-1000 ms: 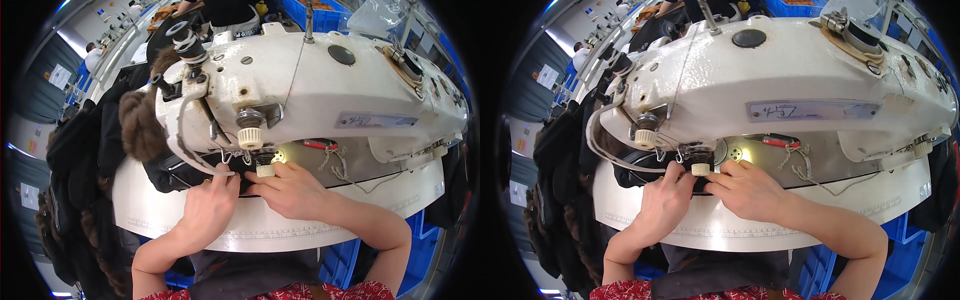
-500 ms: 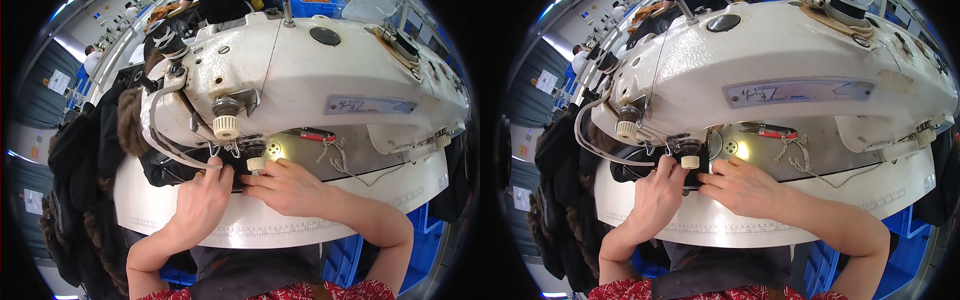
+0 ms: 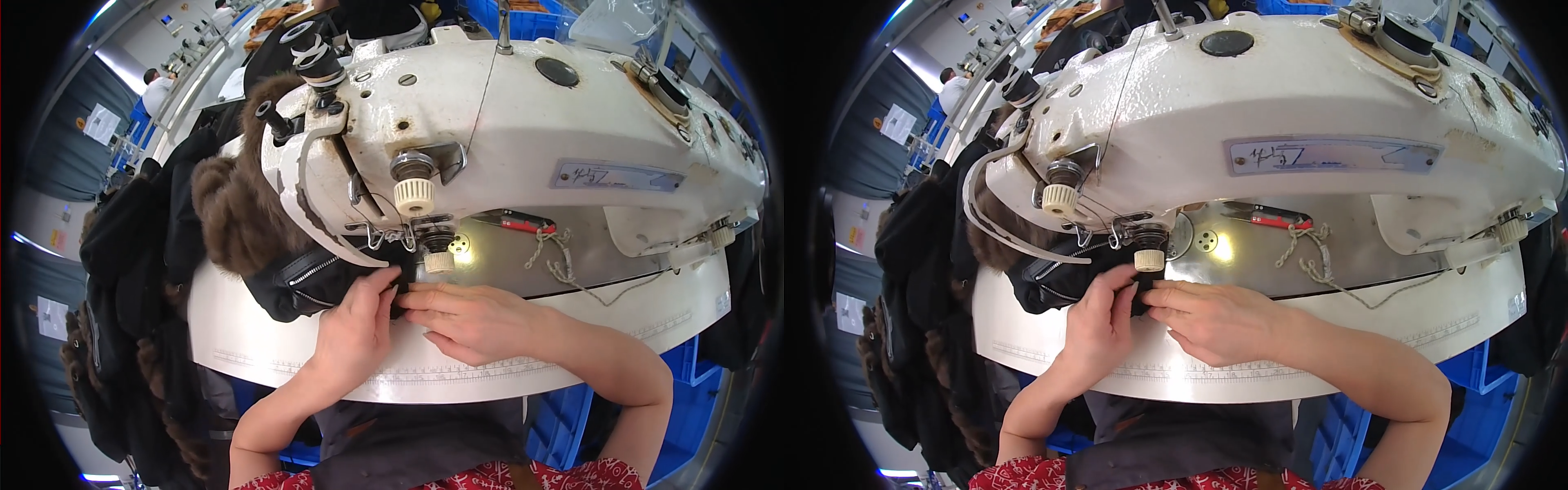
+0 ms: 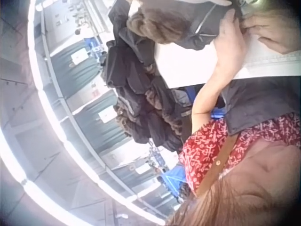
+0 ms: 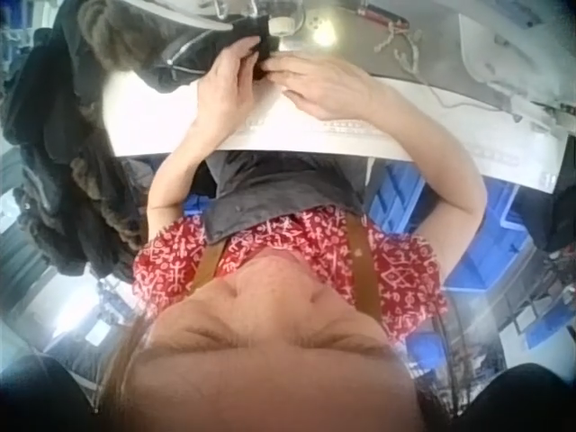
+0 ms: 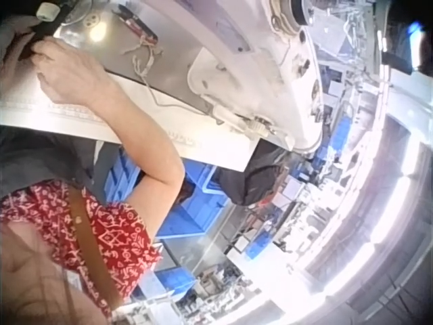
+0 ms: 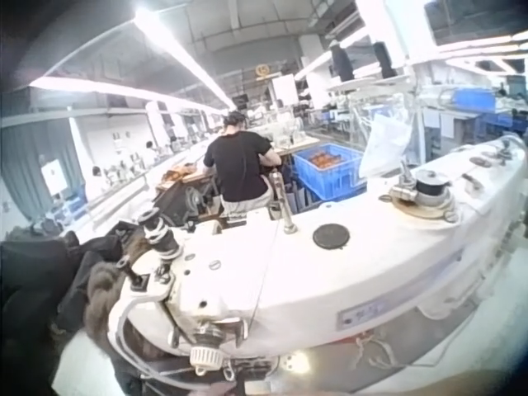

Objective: Sewing a fur lining into a black fabric garment component using an industrial sewing machine.

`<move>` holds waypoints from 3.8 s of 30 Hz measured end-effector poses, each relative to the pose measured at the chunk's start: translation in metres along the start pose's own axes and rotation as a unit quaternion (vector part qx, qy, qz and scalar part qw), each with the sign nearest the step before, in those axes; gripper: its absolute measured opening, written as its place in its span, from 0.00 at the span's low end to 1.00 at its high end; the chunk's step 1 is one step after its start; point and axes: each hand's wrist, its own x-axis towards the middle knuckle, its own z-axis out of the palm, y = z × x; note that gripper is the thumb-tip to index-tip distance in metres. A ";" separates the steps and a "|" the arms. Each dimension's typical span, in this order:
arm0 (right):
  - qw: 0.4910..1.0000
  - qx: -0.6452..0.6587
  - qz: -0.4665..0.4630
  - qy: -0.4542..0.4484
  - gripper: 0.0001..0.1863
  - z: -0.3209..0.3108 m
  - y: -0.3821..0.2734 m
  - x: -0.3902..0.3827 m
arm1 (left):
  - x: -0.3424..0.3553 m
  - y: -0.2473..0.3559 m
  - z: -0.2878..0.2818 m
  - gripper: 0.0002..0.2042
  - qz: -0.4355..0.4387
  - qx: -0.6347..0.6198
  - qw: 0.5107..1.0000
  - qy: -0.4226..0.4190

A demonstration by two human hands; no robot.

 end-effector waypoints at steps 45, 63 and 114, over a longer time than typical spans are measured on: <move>0.993 -0.116 0.011 0.008 0.24 0.005 0.002 0.004 | 0.014 0.008 -0.011 0.10 -0.022 0.064 0.998 0.018; 0.990 -0.110 0.011 -0.085 0.23 0.016 -0.007 0.020 | 0.014 0.007 -0.008 0.20 0.118 0.147 0.979 -0.072; 0.953 -0.275 0.118 0.042 0.06 -0.006 0.023 0.003 | 0.021 -0.006 0.031 0.20 0.155 0.249 0.956 0.021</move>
